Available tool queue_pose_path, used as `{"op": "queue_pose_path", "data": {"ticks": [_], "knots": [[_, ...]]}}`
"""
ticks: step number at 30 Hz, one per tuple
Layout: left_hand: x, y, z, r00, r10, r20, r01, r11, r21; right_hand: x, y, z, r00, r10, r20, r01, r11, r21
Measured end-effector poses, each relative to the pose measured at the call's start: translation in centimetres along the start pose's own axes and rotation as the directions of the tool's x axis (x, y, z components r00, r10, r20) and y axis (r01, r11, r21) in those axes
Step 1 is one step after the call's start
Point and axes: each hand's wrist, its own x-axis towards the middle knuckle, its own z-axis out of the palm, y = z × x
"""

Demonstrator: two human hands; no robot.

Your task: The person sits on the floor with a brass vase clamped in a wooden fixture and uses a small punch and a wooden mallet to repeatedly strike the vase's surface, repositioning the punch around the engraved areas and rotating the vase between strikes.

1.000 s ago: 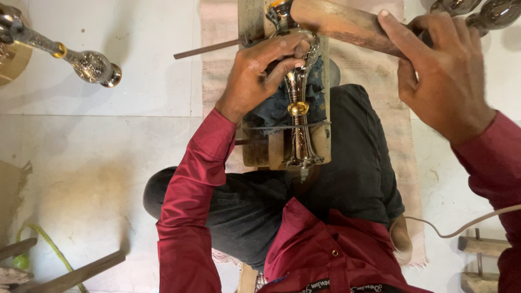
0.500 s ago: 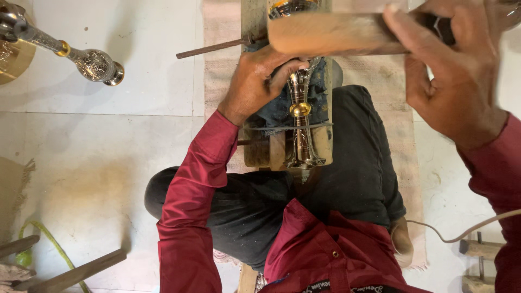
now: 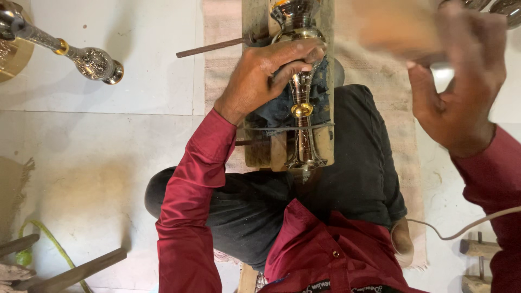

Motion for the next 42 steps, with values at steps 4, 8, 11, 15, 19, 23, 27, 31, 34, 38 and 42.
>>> {"op": "queue_pose_path", "data": {"ticks": [4, 8, 11, 15, 19, 23, 27, 31, 34, 38, 42], "knots": [[0.1, -0.1, 0.2, 0.997, 0.067, -0.033, -0.065, 0.996, 0.059, -1.3, -0.6, 0.3, 0.998, 0.027, 0.057, -0.012, 0.968, -0.251], [0.5, -0.4, -0.1, 0.999, 0.028, -0.028, -0.027, 0.999, 0.024, -1.9, -1.2, 0.5, 0.986, 0.118, 0.116, -0.076, 0.947, -0.313], [1.0, -0.2, -0.6, 0.995, 0.102, -0.01, -0.101, 0.99, 0.094, -1.9, -1.0, 1.8, 0.971, 0.166, 0.172, -0.096, 0.931, -0.353], [1.5, 0.3, -1.0, 0.996, 0.089, 0.008, -0.089, 0.991, 0.101, -2.1, -1.0, 2.9, 0.961, 0.224, 0.162, -0.192, 0.963, -0.191], [1.3, 0.5, -0.8, 0.997, 0.081, 0.013, -0.082, 0.991, 0.107, -2.0, -1.2, 2.3, 0.97, 0.193, 0.144, -0.126, 0.917, -0.38], [1.2, 0.0, -0.4, 0.999, 0.044, 0.019, -0.045, 0.992, 0.114, -1.4, -1.2, 0.9, 0.968, 0.181, 0.174, -0.1, 0.914, -0.393], [1.1, -0.4, -0.3, 0.993, 0.119, 0.011, -0.119, 0.978, 0.172, -1.1, -1.1, 0.0, 0.984, 0.106, 0.146, -0.025, 0.882, -0.47], [1.0, -0.2, -0.5, 0.995, 0.092, 0.045, -0.096, 0.988, 0.117, -0.1, -1.3, 0.2, 1.0, 0.025, -0.019, -0.026, 0.996, -0.088], [1.3, -0.1, -0.7, 0.993, 0.068, 0.1, -0.084, 0.983, 0.162, 0.2, -2.3, -0.4, 0.999, -0.049, -0.018, 0.041, 0.945, -0.323], [1.6, 0.5, -1.0, 0.987, 0.153, 0.055, -0.159, 0.978, 0.131, 0.4, -3.2, -0.6, 1.0, -0.011, 0.008, 0.014, 0.88, -0.475], [2.2, 1.2, -1.4, 0.989, 0.109, 0.096, -0.122, 0.983, 0.138, -0.7, -3.1, 0.7, 0.992, 0.108, -0.07, -0.122, 0.962, -0.244]]}}
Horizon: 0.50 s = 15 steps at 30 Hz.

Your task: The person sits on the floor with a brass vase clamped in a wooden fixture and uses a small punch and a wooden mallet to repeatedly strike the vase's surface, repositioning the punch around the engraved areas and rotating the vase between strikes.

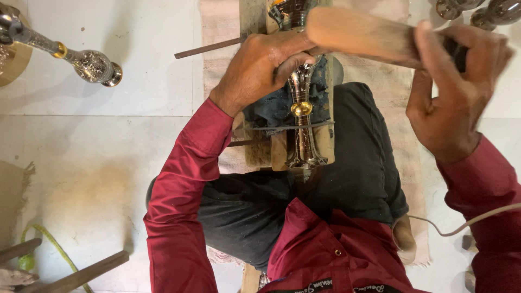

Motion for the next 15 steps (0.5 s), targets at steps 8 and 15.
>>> {"op": "queue_pose_path", "data": {"ticks": [8, 15], "knots": [[0.5, 0.1, -0.6, 0.999, 0.007, 0.05, -0.009, 0.999, 0.037, -2.0, 0.8, 1.3, 0.999, 0.016, -0.029, -0.014, 0.998, 0.064], [0.2, -0.2, -0.2, 0.998, 0.004, 0.06, -0.004, 1.0, 0.001, -2.6, -1.3, 0.4, 0.983, 0.148, 0.108, -0.146, 0.989, -0.025]]}}
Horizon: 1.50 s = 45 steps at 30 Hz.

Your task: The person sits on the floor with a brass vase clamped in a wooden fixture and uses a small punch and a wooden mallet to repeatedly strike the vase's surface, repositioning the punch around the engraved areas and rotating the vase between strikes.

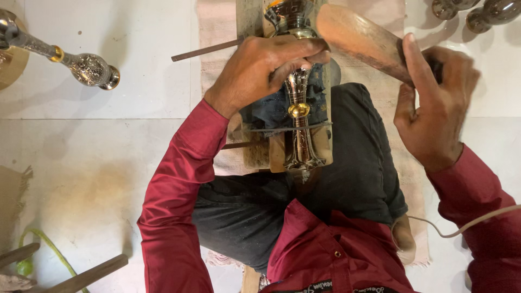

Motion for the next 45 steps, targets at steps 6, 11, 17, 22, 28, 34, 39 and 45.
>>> {"op": "queue_pose_path", "data": {"ticks": [6, 11, 17, 22, 28, 34, 39, 45], "knots": [[0.7, -0.3, -0.5, 0.998, 0.057, -0.03, -0.057, 0.998, 0.0, -1.1, 0.7, 2.6, 0.985, 0.083, 0.149, -0.108, 0.98, 0.169], [1.3, -0.2, -0.5, 1.0, 0.021, 0.016, -0.022, 0.998, 0.056, -1.3, 1.0, 3.8, 0.989, 0.067, 0.129, -0.091, 0.978, 0.188], [1.7, -0.1, -0.8, 0.999, 0.049, 0.013, -0.05, 0.994, 0.095, -0.4, 1.1, 3.0, 0.993, 0.096, 0.073, -0.115, 0.939, 0.324], [1.8, 0.1, -1.1, 0.999, 0.037, 0.03, -0.039, 0.997, 0.071, -0.4, 1.9, 3.0, 0.986, 0.16, 0.046, -0.165, 0.971, 0.17], [1.7, 0.4, -1.0, 0.998, 0.05, 0.026, -0.052, 0.996, 0.074, -0.9, 3.1, 3.2, 0.982, 0.14, -0.126, -0.085, 0.925, 0.371], [2.3, 0.2, -1.1, 0.997, 0.05, 0.054, -0.054, 0.996, 0.071, -1.5, 3.0, 3.1, 0.989, 0.029, -0.146, 0.012, 0.962, 0.271], [2.9, 0.1, -1.4, 0.994, 0.054, 0.097, -0.067, 0.989, 0.131, -1.9, 2.3, 3.0, 0.981, 0.045, -0.188, -0.008, 0.981, 0.194], [3.3, 0.6, -1.6, 0.991, 0.059, 0.12, -0.076, 0.986, 0.145, -2.0, 1.1, 3.2, 0.964, 0.086, -0.251, -0.06, 0.992, 0.11]]}}
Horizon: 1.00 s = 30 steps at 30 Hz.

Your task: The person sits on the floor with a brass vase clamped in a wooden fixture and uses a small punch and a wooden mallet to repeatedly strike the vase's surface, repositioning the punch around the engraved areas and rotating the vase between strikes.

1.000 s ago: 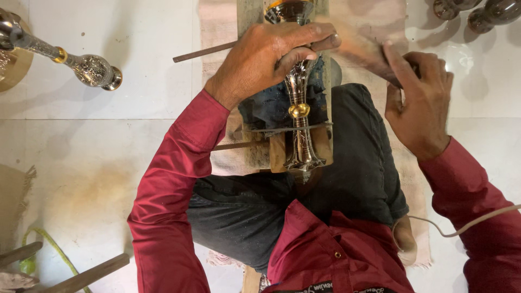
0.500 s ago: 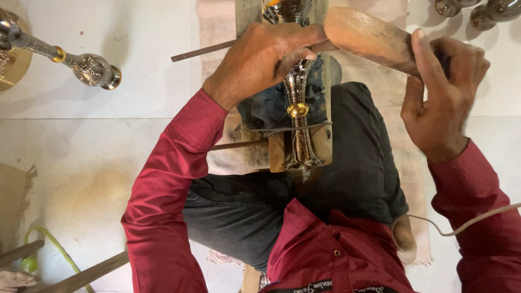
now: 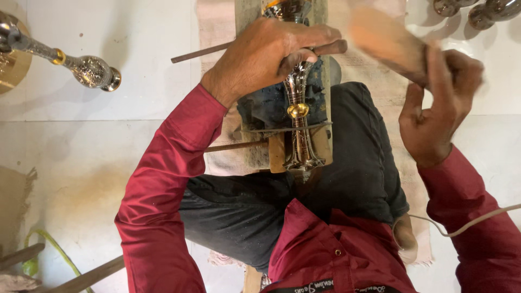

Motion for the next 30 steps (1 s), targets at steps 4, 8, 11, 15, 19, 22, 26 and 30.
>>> {"op": "queue_pose_path", "data": {"ticks": [4, 8, 11, 15, 19, 22, 26, 30], "knots": [[-0.1, 0.3, -0.4, 0.987, -0.115, 0.108, 0.113, 0.993, 0.026, -0.6, 0.1, 0.0, 0.999, 0.0, 0.049, 0.004, 0.997, -0.079], [0.0, 0.4, -0.7, 1.0, -0.003, 0.017, 0.006, 0.985, -0.174, -1.3, 0.7, 1.3, 0.999, 0.025, -0.048, -0.02, 0.995, 0.098], [0.0, 0.4, -0.6, 1.0, -0.002, 0.016, 0.004, 0.993, -0.122, -2.0, 0.6, 1.6, 0.977, 0.208, -0.055, -0.182, 0.935, 0.306], [-0.1, 0.1, -0.4, 0.998, -0.016, 0.065, 0.02, 0.998, -0.065, -2.4, -0.1, 0.7, 0.996, 0.089, 0.005, -0.09, 0.996, 0.026], [-0.5, -0.5, 0.1, 0.999, -0.009, 0.05, 0.011, 0.999, -0.047, -1.9, -0.9, 0.5, 0.998, 0.06, 0.014, -0.06, 0.998, -0.011], [-0.7, -1.2, 0.7, 0.999, 0.028, -0.024, -0.029, 0.997, -0.069, -1.9, -1.3, 0.0, 0.98, 0.097, 0.175, -0.102, 0.995, 0.022], [-1.2, -1.9, 1.0, 0.992, -0.051, -0.112, 0.028, 0.98, -0.195, -1.8, -1.5, 0.2, 0.887, 0.322, 0.333, -0.401, 0.892, 0.207], [-0.2, -2.5, 1.1, 0.999, 0.011, -0.044, -0.02, 0.978, -0.205, -1.5, -2.4, 0.7, 0.865, 0.202, 0.459, -0.291, 0.947, 0.132]]}}
